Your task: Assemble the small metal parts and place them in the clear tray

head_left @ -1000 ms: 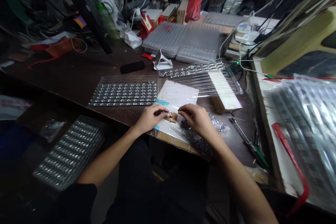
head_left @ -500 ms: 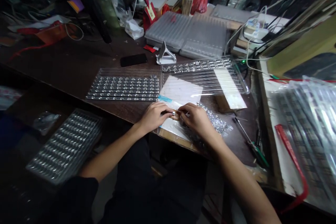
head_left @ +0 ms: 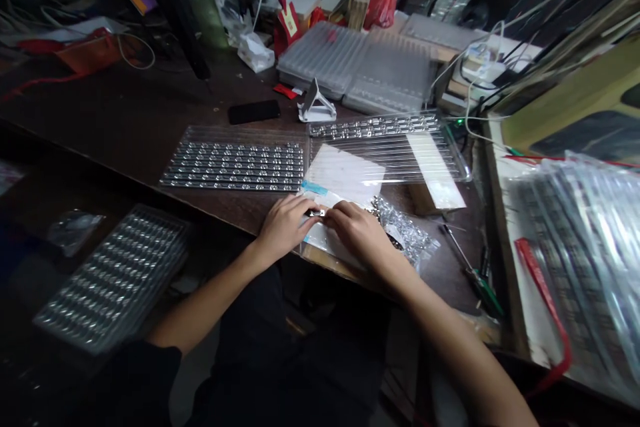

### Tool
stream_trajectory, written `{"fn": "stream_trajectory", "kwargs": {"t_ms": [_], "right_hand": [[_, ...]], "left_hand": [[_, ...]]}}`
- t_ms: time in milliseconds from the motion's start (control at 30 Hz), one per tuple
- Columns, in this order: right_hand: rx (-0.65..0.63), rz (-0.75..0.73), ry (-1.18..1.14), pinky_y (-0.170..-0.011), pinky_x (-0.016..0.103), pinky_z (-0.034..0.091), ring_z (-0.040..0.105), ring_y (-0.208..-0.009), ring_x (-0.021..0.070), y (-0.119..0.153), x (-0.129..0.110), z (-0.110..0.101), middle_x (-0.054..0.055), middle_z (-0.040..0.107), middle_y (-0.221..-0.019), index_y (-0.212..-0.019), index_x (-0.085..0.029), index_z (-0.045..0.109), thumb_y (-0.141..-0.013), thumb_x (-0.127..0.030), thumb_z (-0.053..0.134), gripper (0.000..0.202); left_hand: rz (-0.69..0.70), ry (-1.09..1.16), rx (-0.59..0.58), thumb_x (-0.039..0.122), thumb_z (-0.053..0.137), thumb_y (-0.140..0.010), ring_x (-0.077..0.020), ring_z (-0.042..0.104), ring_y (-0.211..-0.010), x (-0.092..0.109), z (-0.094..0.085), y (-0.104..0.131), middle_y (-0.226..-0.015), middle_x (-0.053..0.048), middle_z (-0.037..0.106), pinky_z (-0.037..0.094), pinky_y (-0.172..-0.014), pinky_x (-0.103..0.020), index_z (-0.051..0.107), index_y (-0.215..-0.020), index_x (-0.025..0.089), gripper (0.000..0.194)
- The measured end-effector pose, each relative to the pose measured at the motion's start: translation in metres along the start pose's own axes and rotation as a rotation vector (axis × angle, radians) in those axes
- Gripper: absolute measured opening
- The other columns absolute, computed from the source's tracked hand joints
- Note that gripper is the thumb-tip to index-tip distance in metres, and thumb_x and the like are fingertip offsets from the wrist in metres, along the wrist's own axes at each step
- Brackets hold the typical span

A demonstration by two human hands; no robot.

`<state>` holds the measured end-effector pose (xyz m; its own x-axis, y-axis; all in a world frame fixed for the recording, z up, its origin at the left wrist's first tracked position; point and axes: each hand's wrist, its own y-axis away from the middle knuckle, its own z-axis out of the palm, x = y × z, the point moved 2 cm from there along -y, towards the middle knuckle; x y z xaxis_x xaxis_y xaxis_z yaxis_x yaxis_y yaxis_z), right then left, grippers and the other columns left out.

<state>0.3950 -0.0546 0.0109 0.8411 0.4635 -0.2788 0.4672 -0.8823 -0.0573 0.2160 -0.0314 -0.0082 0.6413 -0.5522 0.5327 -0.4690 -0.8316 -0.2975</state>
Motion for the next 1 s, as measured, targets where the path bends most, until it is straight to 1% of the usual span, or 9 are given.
{"fn": "stream_trajectory", "kwargs": {"t_ms": [100,233,333,400,600,700,833,933,1000], "right_hand": [[-0.029,0.012,-0.034,-0.071,0.026,0.045,0.063,-0.088,0.0195,0.002,0.002,-0.007,0.008,0.068,-0.098,-0.112,-0.02,0.069,-0.1,-0.025,0.051,0.023],[-0.042,0.155,-0.111,-0.064,0.026,0.043,0.065,-0.078,0.0178,0.011,0.022,-0.023,0.006,0.072,-0.096,-0.105,-0.021,0.071,-0.093,-0.027,0.061,0.017],[-0.108,0.222,-0.117,-0.063,0.026,0.042,0.067,-0.078,0.0196,0.019,0.036,-0.029,0.005,0.073,-0.091,-0.09,-0.021,0.074,-0.086,-0.027,0.07,0.008],[-0.127,0.22,-0.114,-0.063,0.027,0.041,0.067,-0.078,0.0208,0.022,0.039,-0.03,0.006,0.074,-0.089,-0.085,-0.021,0.074,-0.085,-0.024,0.07,0.005],[-0.115,0.185,-0.08,-0.061,0.028,0.04,0.066,-0.075,0.0213,0.02,0.027,-0.026,0.011,0.073,-0.089,-0.082,-0.019,0.072,-0.085,-0.02,0.064,0.009],[-0.081,0.194,-0.109,-0.061,0.027,0.041,0.064,-0.072,0.0192,0.02,0.025,-0.03,0.008,0.071,-0.085,-0.08,-0.018,0.068,-0.082,-0.018,0.062,0.007],[0.036,0.232,-0.272,-0.06,0.024,0.042,0.061,-0.066,0.0158,0.023,0.035,-0.038,0.002,0.069,-0.073,-0.081,-0.019,0.065,-0.08,-0.014,0.061,0.006],[0.144,0.213,-0.352,-0.068,0.025,0.047,0.065,-0.074,0.0168,0.024,0.042,-0.039,0.004,0.072,-0.083,-0.088,-0.019,0.069,-0.085,-0.015,0.058,0.011],[0.179,0.186,-0.348,-0.074,0.026,0.048,0.066,-0.081,0.0184,0.022,0.043,-0.036,0.007,0.073,-0.091,-0.094,-0.017,0.072,-0.09,-0.017,0.055,0.017]], "left_hand": [[-0.04,0.026,0.045,0.025,0.065,-0.089,-0.0229,0.064,-0.094,0.0,0.001,-0.002,-0.098,-0.004,0.073,0.048,-0.084,-0.036,0.066,-0.094,0.021,0.006],[-0.052,0.111,0.136,0.024,0.068,-0.087,-0.022,0.066,-0.09,0.012,0.003,-0.009,-0.092,-0.004,0.073,0.05,-0.082,-0.035,0.066,-0.088,0.021,0.003],[-0.024,0.17,0.121,0.024,0.07,-0.085,-0.0215,0.066,-0.087,0.025,0.009,-0.016,-0.088,-0.004,0.073,0.05,-0.081,-0.035,0.066,-0.085,0.021,0.004],[-0.017,0.182,0.099,0.025,0.071,-0.085,-0.021,0.065,-0.083,0.03,0.013,-0.019,-0.084,-0.004,0.072,0.049,-0.078,-0.034,0.067,-0.084,0.021,0.006],[-0.001,0.171,0.066,0.024,0.071,-0.084,-0.0204,0.063,-0.083,0.028,0.022,-0.022,-0.084,-0.003,0.072,0.047,-0.078,-0.034,0.066,-0.08,0.021,0.008],[-0.009,0.158,0.047,0.023,0.07,-0.084,-0.0208,0.063,-0.084,0.026,0.024,-0.022,-0.084,-0.003,0.072,0.047,-0.079,-0.035,0.066,-0.079,0.02,0.007],[-0.035,0.162,0.022,0.023,0.07,-0.084,-0.022,0.063,-0.087,0.025,0.026,-0.022,-0.085,-0.003,0.072,0.047,-0.081,-0.036,0.066,-0.079,0.021,0.007],[-0.028,0.172,0.013,0.025,0.071,-0.084,-0.0226,0.063,-0.088,0.023,0.027,-0.022,-0.087,-0.003,0.072,0.047,-0.082,-0.037,0.066,-0.08,0.021,0.007],[-0.024,0.174,0.012,0.025,0.071,-0.084,-0.023,0.063,-0.088,0.022,0.027,-0.022,-0.087,-0.004,0.072,0.048,-0.082,-0.037,0.066,-0.081,0.02,0.007]]}}
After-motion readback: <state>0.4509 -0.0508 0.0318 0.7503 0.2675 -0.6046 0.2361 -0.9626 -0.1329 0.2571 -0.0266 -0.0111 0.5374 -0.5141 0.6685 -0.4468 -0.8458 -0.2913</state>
